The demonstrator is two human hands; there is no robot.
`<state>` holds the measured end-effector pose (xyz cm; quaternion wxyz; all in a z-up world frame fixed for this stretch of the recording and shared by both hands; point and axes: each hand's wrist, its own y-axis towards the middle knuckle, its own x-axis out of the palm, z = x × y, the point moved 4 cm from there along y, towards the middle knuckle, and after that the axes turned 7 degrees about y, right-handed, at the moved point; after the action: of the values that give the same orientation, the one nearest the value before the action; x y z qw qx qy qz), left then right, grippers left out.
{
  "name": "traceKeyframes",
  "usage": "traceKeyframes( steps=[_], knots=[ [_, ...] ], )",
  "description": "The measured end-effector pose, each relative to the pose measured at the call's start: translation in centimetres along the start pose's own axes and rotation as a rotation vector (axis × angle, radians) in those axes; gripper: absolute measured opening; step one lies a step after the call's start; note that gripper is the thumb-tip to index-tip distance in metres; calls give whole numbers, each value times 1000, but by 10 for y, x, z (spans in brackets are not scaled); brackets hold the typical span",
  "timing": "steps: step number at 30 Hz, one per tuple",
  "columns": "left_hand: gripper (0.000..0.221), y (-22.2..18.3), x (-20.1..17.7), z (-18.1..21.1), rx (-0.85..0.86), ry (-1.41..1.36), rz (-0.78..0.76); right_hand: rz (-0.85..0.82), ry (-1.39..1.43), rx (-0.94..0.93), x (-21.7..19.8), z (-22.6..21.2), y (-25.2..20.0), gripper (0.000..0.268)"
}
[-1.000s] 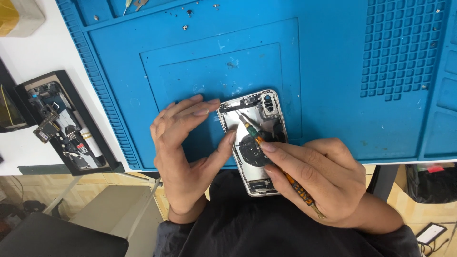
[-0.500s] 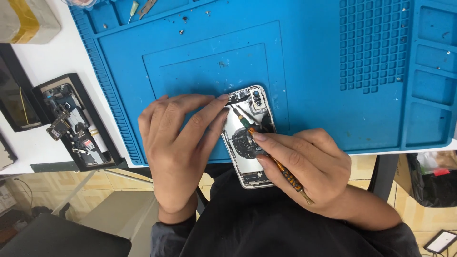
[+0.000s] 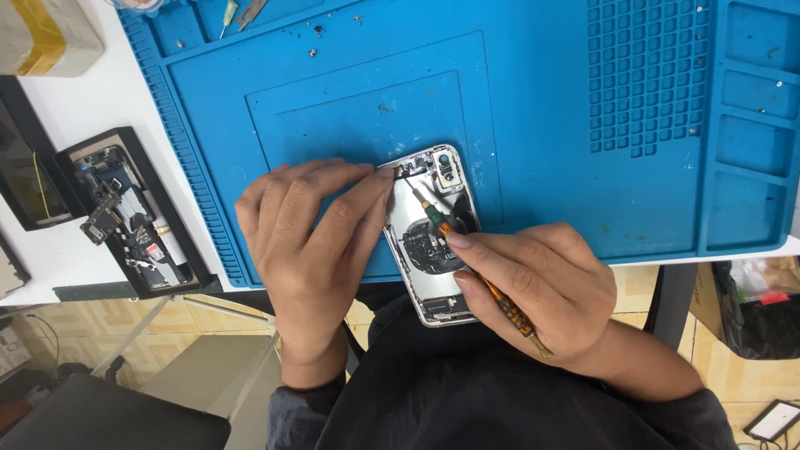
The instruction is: A person uses a precision screwdriver to remove screws and disassemble the internal components of a smartphone on a repair mat.
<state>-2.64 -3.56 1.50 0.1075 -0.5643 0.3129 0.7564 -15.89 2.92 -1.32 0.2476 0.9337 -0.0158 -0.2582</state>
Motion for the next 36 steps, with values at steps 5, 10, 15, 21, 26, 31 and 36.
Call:
traceKeyframes(
  steps=[5,10,15,21,26,31,36],
  knots=[
    [5,-10,-5,-2,-12,-15,100,-30,90,-97,-7,-1,-11,15],
    [6,-36,-17,-5,36,0,397,315,886,250,-22,3,-34,51],
    [14,-64,-24,-2,186,101,591,150,1001,592,-36,-31,-8,48],
    [13,-79,-45,9,304,148,775,-213,452,476,-21,-54,4,15],
    [12,-88,-54,13,311,223,885,-251,386,498,-6,-70,3,20],
    [10,-93,-62,13,350,259,899,-125,327,497,-3,-79,3,8],
    [8,-97,-65,12,321,263,885,-81,335,440,1,-82,6,7]
  ],
)
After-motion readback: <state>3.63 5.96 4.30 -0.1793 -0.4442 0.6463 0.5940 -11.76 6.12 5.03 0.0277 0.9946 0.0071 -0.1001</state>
